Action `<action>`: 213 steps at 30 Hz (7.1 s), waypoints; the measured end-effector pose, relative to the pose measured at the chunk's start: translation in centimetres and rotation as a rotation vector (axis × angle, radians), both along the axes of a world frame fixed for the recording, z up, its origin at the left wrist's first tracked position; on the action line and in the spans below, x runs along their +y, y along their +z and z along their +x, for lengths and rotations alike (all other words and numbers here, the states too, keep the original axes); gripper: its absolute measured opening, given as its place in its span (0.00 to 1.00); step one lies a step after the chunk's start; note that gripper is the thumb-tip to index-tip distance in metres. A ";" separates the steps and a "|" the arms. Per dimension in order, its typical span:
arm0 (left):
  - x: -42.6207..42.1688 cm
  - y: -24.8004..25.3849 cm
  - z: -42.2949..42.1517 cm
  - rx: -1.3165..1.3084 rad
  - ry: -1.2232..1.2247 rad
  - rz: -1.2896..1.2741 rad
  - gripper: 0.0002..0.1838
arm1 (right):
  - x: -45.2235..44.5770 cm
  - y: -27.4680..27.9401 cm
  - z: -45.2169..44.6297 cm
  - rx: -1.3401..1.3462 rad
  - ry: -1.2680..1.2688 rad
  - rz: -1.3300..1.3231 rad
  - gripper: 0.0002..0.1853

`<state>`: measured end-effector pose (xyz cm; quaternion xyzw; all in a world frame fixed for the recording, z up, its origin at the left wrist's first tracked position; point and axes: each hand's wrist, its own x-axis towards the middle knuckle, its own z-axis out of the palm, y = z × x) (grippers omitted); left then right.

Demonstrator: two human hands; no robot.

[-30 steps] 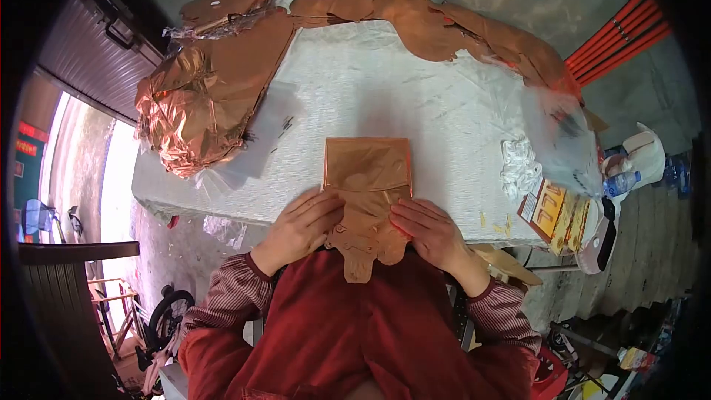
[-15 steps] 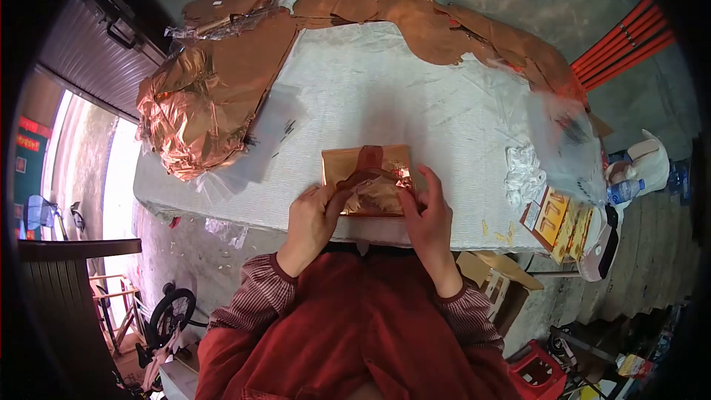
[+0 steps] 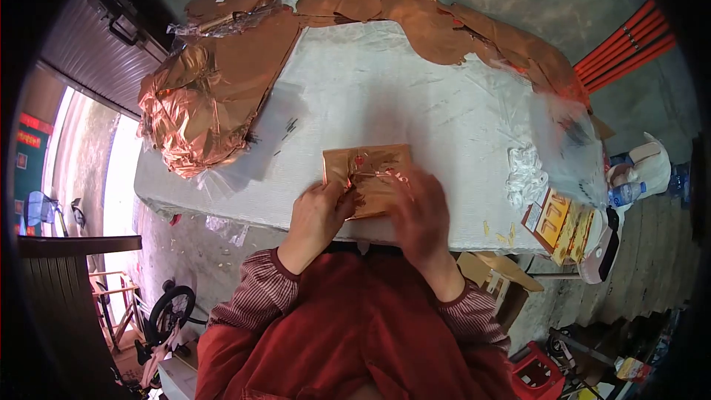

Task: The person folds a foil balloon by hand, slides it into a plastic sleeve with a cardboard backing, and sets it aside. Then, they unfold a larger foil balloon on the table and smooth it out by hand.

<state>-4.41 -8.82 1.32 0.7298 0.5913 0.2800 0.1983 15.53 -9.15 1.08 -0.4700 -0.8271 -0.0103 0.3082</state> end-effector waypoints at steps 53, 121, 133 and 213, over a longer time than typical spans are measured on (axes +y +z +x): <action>-5.4 -1.1 -4.2 0.323 -0.328 0.114 0.37 | -1.9 -0.3 -0.1 -0.268 0.051 -0.405 0.51; 1.2 2.4 -3.6 -1.772 -0.225 -0.976 0.24 | 3.6 3.6 2.0 1.220 0.097 -1.136 0.08; 0.7 0.0 -2.0 -1.326 -0.069 -0.668 0.16 | 3.0 1.7 1.4 1.315 0.123 -1.116 0.12; -4.3 -1.8 2.4 0.411 -0.407 0.249 0.37 | 0.2 0.5 2.1 0.268 -0.216 -0.653 0.13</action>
